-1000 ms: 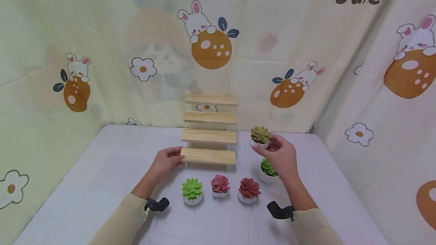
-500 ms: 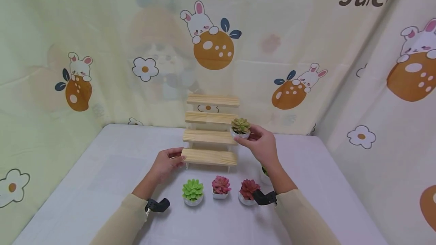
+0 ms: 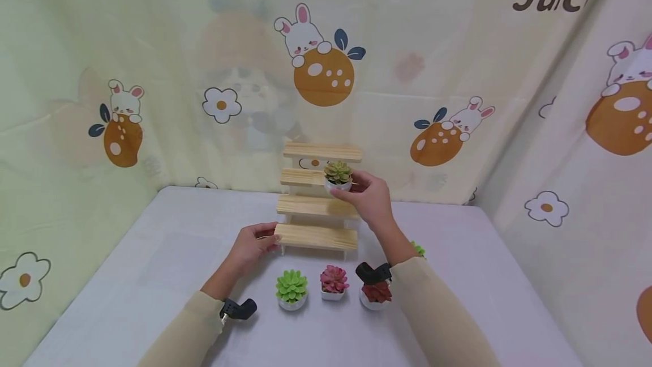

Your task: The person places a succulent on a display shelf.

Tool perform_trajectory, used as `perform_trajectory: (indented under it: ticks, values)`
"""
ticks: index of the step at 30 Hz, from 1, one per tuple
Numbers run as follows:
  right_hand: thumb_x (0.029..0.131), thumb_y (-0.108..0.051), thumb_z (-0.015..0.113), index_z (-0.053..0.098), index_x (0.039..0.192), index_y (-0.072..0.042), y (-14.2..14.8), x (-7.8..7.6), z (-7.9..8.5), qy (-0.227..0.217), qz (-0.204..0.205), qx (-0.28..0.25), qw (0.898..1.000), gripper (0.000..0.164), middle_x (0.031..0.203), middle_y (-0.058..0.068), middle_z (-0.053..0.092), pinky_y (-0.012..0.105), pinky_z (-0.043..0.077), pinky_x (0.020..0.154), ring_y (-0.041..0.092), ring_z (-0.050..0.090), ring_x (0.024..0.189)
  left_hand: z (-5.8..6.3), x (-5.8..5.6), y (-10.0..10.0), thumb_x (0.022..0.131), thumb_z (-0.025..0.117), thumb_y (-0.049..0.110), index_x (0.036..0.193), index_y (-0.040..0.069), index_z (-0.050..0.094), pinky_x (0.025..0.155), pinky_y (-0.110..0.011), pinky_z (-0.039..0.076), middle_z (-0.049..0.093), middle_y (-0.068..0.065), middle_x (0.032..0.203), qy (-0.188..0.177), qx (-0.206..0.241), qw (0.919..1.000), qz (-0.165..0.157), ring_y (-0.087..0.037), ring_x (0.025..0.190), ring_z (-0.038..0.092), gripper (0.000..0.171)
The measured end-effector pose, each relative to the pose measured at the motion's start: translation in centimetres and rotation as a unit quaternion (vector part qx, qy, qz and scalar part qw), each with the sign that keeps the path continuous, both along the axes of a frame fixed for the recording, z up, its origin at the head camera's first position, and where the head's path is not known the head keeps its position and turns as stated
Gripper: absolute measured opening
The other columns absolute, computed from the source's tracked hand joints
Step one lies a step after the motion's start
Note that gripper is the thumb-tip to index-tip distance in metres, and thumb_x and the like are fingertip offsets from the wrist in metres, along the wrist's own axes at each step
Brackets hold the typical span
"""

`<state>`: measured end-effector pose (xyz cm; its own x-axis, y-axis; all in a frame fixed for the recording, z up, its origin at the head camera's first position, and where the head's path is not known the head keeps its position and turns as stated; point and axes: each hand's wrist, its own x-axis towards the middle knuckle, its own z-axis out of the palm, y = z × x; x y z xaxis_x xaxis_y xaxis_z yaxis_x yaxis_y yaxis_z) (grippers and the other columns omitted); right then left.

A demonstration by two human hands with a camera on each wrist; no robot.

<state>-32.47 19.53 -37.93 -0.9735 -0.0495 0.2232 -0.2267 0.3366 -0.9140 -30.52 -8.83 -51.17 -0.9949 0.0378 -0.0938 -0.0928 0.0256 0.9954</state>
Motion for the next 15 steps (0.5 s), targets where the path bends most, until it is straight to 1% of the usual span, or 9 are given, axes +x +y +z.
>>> perform_trajectory:
  ticks: [5,8,11,15]
  values:
    - [0.081,-0.029,0.089,0.068,0.132,-0.009,-1.2,-1.0,0.3,0.003,0.013,-0.024,1.0,0.059,0.125,0.018,0.071,0.015,0.06,0.078,0.018,0.07,0.103,0.0,0.0,0.1,0.093,0.071,0.0,0.133,-0.004,0.064,0.08,-0.029,0.066,0.067,-0.021,0.119,-0.007,-0.002,1.0,-0.001,-0.016,0.091,0.069,0.04]
    - [0.079,-0.029,0.09,0.068,0.13,-0.009,-1.9,-1.6,0.6,0.002,0.023,-0.03,0.999,0.06,0.125,0.016,0.07,0.017,0.061,0.079,0.017,0.07,0.103,-0.1,0.0,0.1,0.093,0.071,0.0,0.133,-0.005,0.064,0.079,-0.029,0.066,0.067,-0.022,0.12,-0.003,-0.005,1.0,-0.001,-0.016,0.091,0.069,0.04]
    - [0.078,-0.03,0.091,0.067,0.131,-0.008,-2.4,-2.1,0.9,0.001,0.038,-0.022,0.999,0.062,0.126,0.015,0.07,0.02,0.062,0.082,0.021,0.07,0.107,0.0,0.0,0.1,0.093,0.071,0.001,0.132,-0.004,0.064,0.079,-0.03,0.066,0.068,-0.022,0.12,-0.001,-0.008,1.0,0.001,-0.016,0.091,0.069,0.04]
    - [0.078,-0.032,0.091,0.066,0.132,-0.008,-2.9,-2.9,1.3,0.006,0.042,-0.006,0.999,0.064,0.126,0.014,0.07,0.025,0.063,0.087,0.026,0.069,0.113,0.1,-0.1,0.1,0.093,0.071,0.001,0.133,-0.003,0.064,0.08,-0.031,0.066,0.067,-0.021,0.12,-0.006,-0.013,0.9999,0.0,-0.017,0.092,0.069,0.04]
